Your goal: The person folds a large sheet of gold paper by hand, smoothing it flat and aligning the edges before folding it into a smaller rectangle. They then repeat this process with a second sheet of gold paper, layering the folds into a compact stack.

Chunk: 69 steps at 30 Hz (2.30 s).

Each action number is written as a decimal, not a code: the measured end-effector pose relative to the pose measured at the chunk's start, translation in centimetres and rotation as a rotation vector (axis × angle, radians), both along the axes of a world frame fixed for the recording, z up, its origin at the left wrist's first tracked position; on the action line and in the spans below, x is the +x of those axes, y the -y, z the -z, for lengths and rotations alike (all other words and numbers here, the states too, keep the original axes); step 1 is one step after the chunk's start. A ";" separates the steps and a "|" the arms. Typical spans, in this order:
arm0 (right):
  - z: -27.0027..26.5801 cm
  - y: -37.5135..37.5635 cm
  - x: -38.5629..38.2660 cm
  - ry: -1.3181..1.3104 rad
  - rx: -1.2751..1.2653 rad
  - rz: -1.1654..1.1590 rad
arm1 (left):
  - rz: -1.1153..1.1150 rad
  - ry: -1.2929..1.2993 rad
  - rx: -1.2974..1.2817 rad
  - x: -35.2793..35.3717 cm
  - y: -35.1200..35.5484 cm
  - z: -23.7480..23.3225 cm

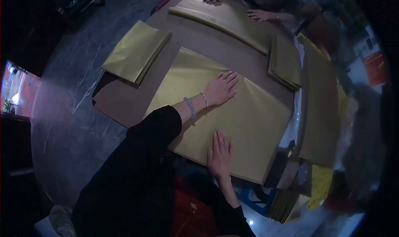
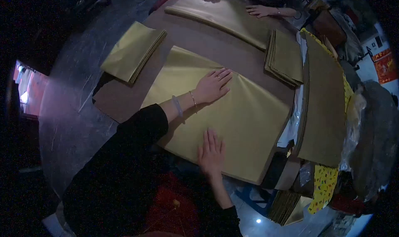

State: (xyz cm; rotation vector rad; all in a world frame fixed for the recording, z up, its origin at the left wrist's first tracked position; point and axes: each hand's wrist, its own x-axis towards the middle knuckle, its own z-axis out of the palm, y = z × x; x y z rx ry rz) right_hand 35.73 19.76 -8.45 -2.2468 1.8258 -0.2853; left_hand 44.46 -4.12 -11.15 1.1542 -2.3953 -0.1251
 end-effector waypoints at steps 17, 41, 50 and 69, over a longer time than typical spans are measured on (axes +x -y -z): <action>-0.2 0.0 0.2 -0.034 -0.036 0.034 | -0.033 0.053 0.077 8.0 3.8 -0.5; -0.8 0.0 0.2 -0.055 0.005 0.017 | -0.532 0.147 0.154 13.4 6.1 -0.6; -0.3 0.2 0.2 -0.078 0.003 0.007 | -0.652 0.186 0.054 12.8 6.2 -0.9; -3.7 1.6 -0.3 -0.062 -0.039 -0.077 | -0.214 -0.043 -0.019 8.2 2.4 -0.4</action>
